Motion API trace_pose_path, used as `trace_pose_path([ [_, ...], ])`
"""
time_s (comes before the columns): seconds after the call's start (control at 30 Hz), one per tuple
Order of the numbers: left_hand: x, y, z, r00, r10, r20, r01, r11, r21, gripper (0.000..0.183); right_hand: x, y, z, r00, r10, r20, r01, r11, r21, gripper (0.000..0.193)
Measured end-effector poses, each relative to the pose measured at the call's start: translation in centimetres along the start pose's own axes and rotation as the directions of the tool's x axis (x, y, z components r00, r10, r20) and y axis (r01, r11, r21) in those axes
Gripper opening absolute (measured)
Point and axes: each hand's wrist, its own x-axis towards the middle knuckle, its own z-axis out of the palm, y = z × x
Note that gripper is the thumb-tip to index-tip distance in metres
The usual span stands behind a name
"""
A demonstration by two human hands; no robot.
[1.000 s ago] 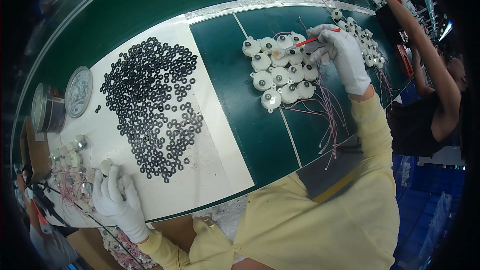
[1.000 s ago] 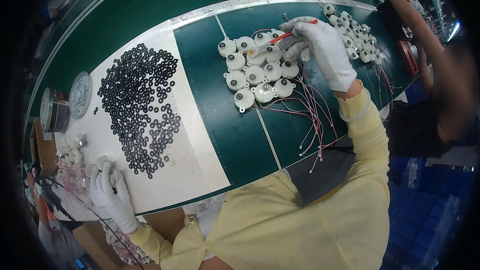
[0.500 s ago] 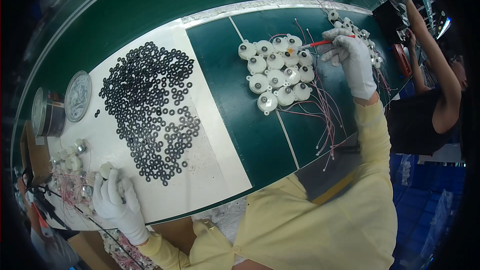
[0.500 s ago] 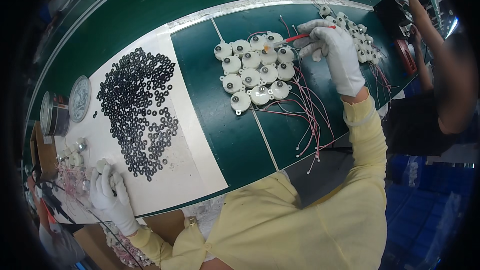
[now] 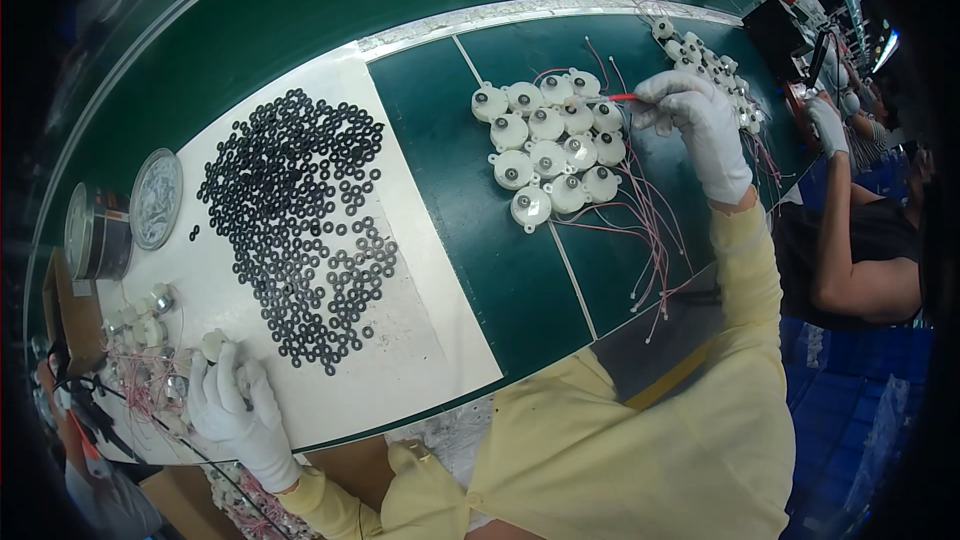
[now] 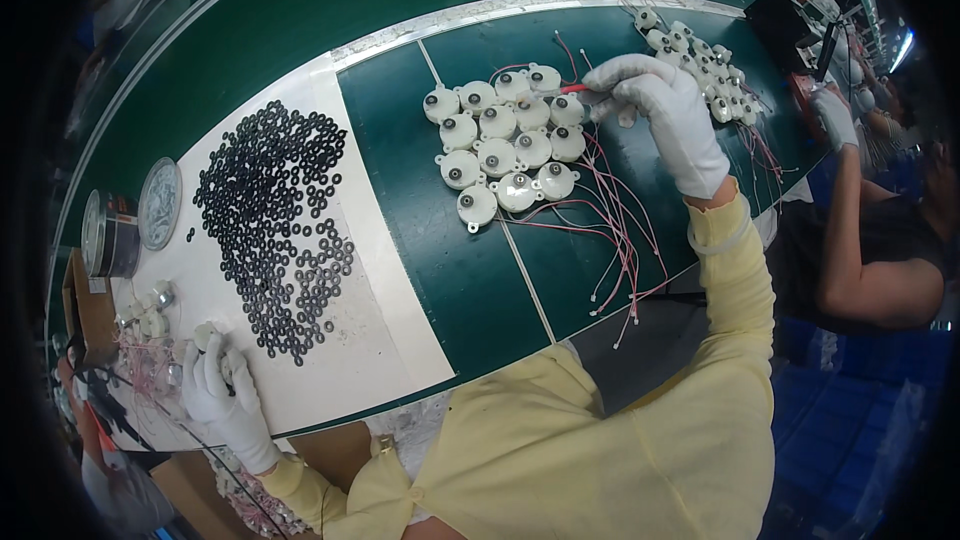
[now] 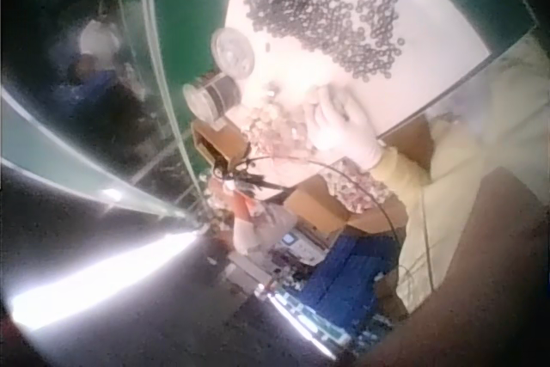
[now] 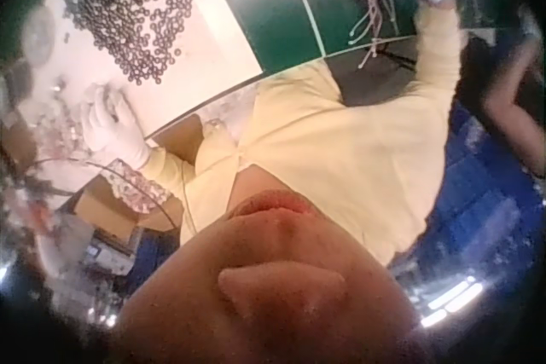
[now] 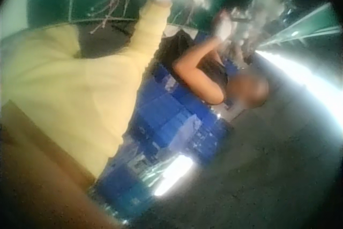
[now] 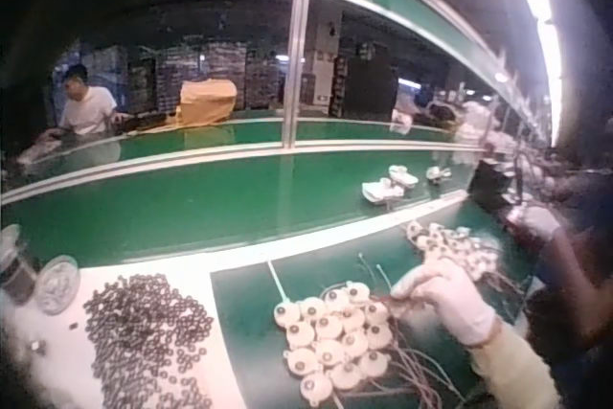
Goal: The person assembles small white electronic components by inserting black washers into their centers. They then use a red-handled tool to apply a substance to the components and place them on a green workbench. The person handles the components one at a time, picking them up, inserting washers, and applying the substance.
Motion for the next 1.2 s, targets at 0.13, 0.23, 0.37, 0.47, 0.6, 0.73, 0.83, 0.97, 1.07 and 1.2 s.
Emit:
trace_pose_path([
  [0.13, 0.0, 0.0, 0.0, 1.0, -0.001, 0.011, 0.001, 1.0, 0.009, 0.036, -0.5, -0.3, 0.3, 0.999, -0.036, 0.002, 0.036, 0.998, -0.06, 0.032],
  [0.23, 0.1, 0.1, 0.0, 1.0, -0.003, 0.012, 0.002, 1.0, 0.022, 0.035, -0.6, -0.5, 0.1, 0.999, -0.042, 0.03, 0.044, 0.996, -0.073, 0.032],
  [0.37, 0.1, 0.2, 0.0, 1.0, -0.003, 0.0, 0.003, 1.0, 0.026, 0.034, -1.0, -0.6, -0.8, 0.998, -0.04, 0.047, 0.044, 0.995, -0.086, 0.032],
  [0.47, 0.1, 0.0, 0.0, 1.0, -0.001, 0.003, 0.001, 1.0, 0.025, 0.034, -1.0, -0.9, -0.7, 0.998, -0.058, 0.002, 0.058, 0.997, -0.052, 0.032],
  [0.6, 0.1, 0.1, 0.1, 1.0, 0.003, -0.007, -0.003, 1.0, 0.026, 0.034, -0.8, -1.1, 0.7, 0.998, -0.054, -0.024, 0.053, 0.998, -0.03, 0.031],
  [0.73, 0.3, 0.2, 0.0, 1.0, 0.0, 0.007, 0.0, 1.0, 0.01, 0.035, -0.8, -1.2, 0.6, 0.998, -0.049, 0.025, 0.051, 0.994, -0.101, 0.032],
  [0.83, 0.2, 0.1, -0.1, 1.0, -0.007, 0.017, 0.007, 1.0, 0.004, 0.035, -1.6, -0.9, -0.4, 0.999, -0.054, 0.004, 0.054, 0.991, -0.123, 0.032],
  [0.97, 0.0, 0.1, 0.0, 1.0, -0.013, 0.006, 0.013, 1.0, 0.015, 0.035, -2.4, -1.2, -1.8, 0.997, -0.056, -0.06, 0.05, 0.995, -0.09, 0.032],
  [1.07, -0.1, 0.0, 0.2, 1.0, -0.012, 0.003, 0.012, 1.0, 0.012, 0.035, -2.7, -0.8, -2.9, 0.994, -0.074, -0.085, 0.068, 0.995, -0.071, 0.032],
  [1.2, 0.0, -0.1, 0.1, 1.0, -0.008, 0.002, 0.008, 1.0, 0.019, 0.034, -2.6, 0.2, -2.3, 0.993, -0.058, -0.103, 0.054, 0.998, -0.041, 0.032],
])
